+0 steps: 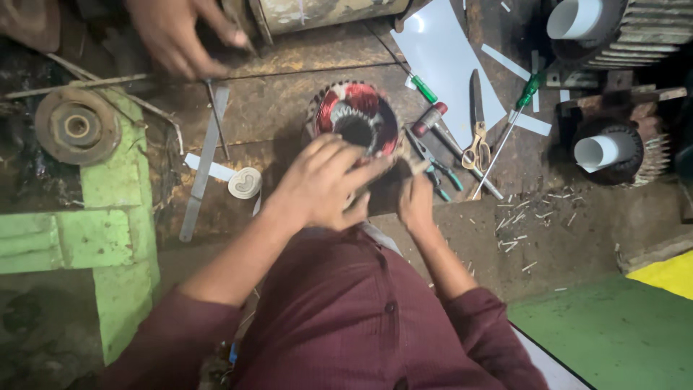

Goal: The person lines the slots of an electric motor stator with strips of white insulating paper, pressing each strip into place by hand and trimming paper with scissors. They use a hammer and pliers on the stator, then fit the ribbed motor housing over the rewound stator at the end.

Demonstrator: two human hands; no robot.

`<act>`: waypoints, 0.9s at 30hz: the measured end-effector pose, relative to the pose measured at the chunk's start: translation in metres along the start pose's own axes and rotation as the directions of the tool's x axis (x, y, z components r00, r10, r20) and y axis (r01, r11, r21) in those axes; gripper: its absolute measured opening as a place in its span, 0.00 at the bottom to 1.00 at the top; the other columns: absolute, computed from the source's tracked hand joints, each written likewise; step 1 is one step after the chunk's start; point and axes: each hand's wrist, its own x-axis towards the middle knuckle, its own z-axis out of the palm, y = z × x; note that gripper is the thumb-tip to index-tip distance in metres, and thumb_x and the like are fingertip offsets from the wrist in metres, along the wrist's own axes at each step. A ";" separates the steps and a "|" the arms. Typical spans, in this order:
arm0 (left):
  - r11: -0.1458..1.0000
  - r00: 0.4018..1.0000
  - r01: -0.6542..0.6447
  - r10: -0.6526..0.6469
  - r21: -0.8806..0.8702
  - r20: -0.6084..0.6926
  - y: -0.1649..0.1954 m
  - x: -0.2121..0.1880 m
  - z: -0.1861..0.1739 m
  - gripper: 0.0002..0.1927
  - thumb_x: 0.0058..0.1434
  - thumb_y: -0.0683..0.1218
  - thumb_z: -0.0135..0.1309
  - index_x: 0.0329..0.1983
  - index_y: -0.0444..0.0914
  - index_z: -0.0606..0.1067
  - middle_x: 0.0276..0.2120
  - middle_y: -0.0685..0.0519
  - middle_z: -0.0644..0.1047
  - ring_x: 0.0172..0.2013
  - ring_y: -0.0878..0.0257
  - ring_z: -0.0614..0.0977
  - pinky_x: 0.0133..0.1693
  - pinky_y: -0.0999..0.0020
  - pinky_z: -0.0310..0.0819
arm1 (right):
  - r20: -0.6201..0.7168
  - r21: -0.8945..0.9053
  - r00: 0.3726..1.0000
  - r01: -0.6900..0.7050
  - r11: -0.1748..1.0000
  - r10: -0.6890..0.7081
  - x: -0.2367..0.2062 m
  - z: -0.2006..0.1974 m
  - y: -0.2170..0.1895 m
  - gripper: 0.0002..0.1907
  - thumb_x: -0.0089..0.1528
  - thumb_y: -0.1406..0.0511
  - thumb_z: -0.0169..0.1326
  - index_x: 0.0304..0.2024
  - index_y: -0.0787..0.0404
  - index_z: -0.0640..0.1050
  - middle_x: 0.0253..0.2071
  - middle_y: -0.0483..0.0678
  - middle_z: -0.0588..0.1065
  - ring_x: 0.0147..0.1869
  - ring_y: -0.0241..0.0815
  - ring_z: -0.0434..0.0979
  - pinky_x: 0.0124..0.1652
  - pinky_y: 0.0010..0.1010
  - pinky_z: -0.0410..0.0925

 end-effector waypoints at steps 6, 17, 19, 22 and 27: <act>0.926 0.916 0.367 -0.376 -0.082 -0.138 -0.006 0.039 0.007 0.26 0.62 0.50 0.55 0.65 0.45 0.73 0.39 0.46 0.78 0.42 0.46 0.81 0.55 0.47 0.76 | 0.012 -0.314 0.999 0.041 0.948 -0.039 0.081 -0.028 -0.022 0.15 0.71 0.62 0.47 0.56 0.64 0.74 0.32 0.70 0.75 0.37 0.74 0.76 0.37 0.59 0.67; 0.590 0.589 0.804 -0.807 -0.071 -0.029 0.060 0.027 0.010 0.30 0.66 0.62 0.50 0.68 0.48 0.69 0.55 0.25 0.64 0.30 0.29 0.81 0.32 0.42 0.79 | -0.057 0.161 0.956 0.294 0.942 -0.289 0.022 -0.018 -0.055 0.23 0.74 0.57 0.36 0.63 0.61 0.74 0.69 0.63 0.64 0.72 0.65 0.65 0.70 0.48 0.57; 0.579 0.576 0.815 -0.814 -0.019 -0.075 0.069 0.032 0.004 0.34 0.65 0.64 0.50 0.70 0.45 0.66 0.53 0.19 0.63 0.28 0.30 0.80 0.29 0.44 0.79 | -0.055 0.256 0.946 0.323 0.911 -0.320 0.027 -0.006 -0.049 0.24 0.75 0.58 0.31 0.58 0.61 0.77 0.68 0.61 0.67 0.73 0.63 0.64 0.71 0.46 0.54; 0.510 0.508 0.854 -0.860 0.106 0.043 0.078 0.029 -0.016 0.35 0.63 0.66 0.49 0.70 0.48 0.66 0.49 0.24 0.69 0.29 0.31 0.81 0.29 0.41 0.78 | -0.003 0.332 0.918 0.374 0.866 -0.396 0.046 -0.004 -0.037 0.24 0.73 0.57 0.34 0.56 0.63 0.77 0.62 0.57 0.72 0.71 0.58 0.66 0.71 0.45 0.54; 0.394 0.449 0.893 -0.812 0.216 -0.373 0.038 -0.004 -0.051 0.25 0.69 0.59 0.49 0.60 0.39 0.72 0.50 0.39 0.78 0.39 0.37 0.83 0.37 0.44 0.77 | 0.134 0.286 0.751 0.595 0.751 -0.646 0.069 0.000 -0.032 0.18 0.72 0.59 0.42 0.45 0.62 0.80 0.55 0.52 0.75 0.70 0.59 0.66 0.69 0.50 0.53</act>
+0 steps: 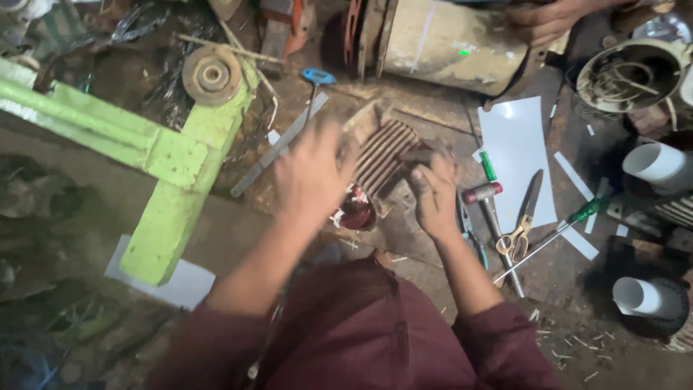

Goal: The person lines the slots of an electric motor stator with strips of white insulating paper, pressing each strip into place by hand and trimming paper with scissors. They use a hammer and pliers on the stator, then fit the ribbed motor housing over the rewound stator at the end.

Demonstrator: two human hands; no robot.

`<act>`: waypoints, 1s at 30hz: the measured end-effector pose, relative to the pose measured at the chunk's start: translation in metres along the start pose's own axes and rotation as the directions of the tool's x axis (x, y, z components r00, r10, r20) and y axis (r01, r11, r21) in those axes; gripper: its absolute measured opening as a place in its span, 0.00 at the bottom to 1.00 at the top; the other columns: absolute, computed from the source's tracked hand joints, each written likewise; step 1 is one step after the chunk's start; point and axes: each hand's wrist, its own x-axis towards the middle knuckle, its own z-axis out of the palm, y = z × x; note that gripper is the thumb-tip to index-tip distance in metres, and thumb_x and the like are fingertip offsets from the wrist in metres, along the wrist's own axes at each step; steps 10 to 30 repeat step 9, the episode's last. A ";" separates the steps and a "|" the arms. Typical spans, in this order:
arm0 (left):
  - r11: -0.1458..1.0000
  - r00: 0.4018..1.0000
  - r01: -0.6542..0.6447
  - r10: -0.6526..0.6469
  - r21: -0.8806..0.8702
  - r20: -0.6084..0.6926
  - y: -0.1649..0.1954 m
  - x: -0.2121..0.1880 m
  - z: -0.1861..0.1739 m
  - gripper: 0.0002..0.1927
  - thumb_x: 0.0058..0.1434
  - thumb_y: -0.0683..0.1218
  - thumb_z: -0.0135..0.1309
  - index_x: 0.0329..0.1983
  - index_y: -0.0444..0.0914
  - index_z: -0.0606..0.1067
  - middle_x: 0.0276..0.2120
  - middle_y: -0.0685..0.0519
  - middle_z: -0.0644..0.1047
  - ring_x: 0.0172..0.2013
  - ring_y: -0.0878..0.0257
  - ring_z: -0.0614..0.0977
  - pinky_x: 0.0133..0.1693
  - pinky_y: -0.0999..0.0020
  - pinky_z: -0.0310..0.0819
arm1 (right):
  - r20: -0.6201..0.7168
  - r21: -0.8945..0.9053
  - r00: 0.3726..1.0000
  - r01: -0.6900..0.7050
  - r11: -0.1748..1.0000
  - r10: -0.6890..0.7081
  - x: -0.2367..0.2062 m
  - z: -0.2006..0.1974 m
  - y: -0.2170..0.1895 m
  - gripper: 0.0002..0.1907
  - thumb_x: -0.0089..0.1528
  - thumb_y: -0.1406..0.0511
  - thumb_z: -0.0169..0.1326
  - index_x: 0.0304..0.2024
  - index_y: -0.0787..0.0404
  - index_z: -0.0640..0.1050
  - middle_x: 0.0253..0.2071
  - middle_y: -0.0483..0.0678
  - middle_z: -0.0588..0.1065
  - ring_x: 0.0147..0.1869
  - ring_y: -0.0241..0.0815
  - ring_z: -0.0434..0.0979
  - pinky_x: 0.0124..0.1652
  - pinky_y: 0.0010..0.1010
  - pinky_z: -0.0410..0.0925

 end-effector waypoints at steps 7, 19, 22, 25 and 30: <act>0.845 0.987 0.164 -0.144 -0.509 0.078 -0.053 0.004 0.045 0.32 0.67 0.61 0.58 0.61 0.32 0.68 0.55 0.35 0.74 0.54 0.41 0.79 0.56 0.50 0.73 | 0.362 0.026 0.872 0.345 0.938 -0.331 -0.018 0.008 -0.009 0.09 0.63 0.60 0.53 0.38 0.58 0.78 0.59 0.54 0.74 0.71 0.60 0.64 0.69 0.56 0.50; 0.744 0.935 0.352 -0.310 -0.568 0.174 -0.062 -0.006 0.058 0.32 0.66 0.63 0.58 0.62 0.37 0.69 0.57 0.41 0.78 0.58 0.46 0.84 0.61 0.53 0.76 | 0.382 0.069 0.870 0.310 0.948 -0.313 -0.015 0.015 0.002 0.09 0.65 0.60 0.52 0.38 0.58 0.77 0.63 0.56 0.73 0.74 0.62 0.62 0.72 0.56 0.50; 0.744 0.935 0.352 -0.310 -0.568 0.174 -0.062 -0.006 0.058 0.32 0.66 0.63 0.58 0.62 0.37 0.69 0.57 0.41 0.78 0.58 0.46 0.84 0.61 0.53 0.76 | 0.382 0.069 0.870 0.310 0.948 -0.313 -0.015 0.015 0.002 0.09 0.65 0.60 0.52 0.38 0.58 0.77 0.63 0.56 0.73 0.74 0.62 0.62 0.72 0.56 0.50; 0.744 0.935 0.352 -0.310 -0.568 0.174 -0.062 -0.006 0.058 0.32 0.66 0.63 0.58 0.62 0.37 0.69 0.57 0.41 0.78 0.58 0.46 0.84 0.61 0.53 0.76 | 0.382 0.069 0.870 0.310 0.948 -0.313 -0.015 0.015 0.002 0.09 0.65 0.60 0.52 0.38 0.58 0.77 0.63 0.56 0.73 0.74 0.62 0.62 0.72 0.56 0.50; 0.744 0.935 0.352 -0.310 -0.568 0.174 -0.062 -0.006 0.058 0.32 0.66 0.63 0.58 0.62 0.37 0.69 0.57 0.41 0.78 0.58 0.46 0.84 0.61 0.53 0.76 | 0.382 0.069 0.870 0.310 0.948 -0.313 -0.015 0.015 0.002 0.09 0.65 0.60 0.52 0.38 0.58 0.77 0.63 0.56 0.73 0.74 0.62 0.62 0.72 0.56 0.50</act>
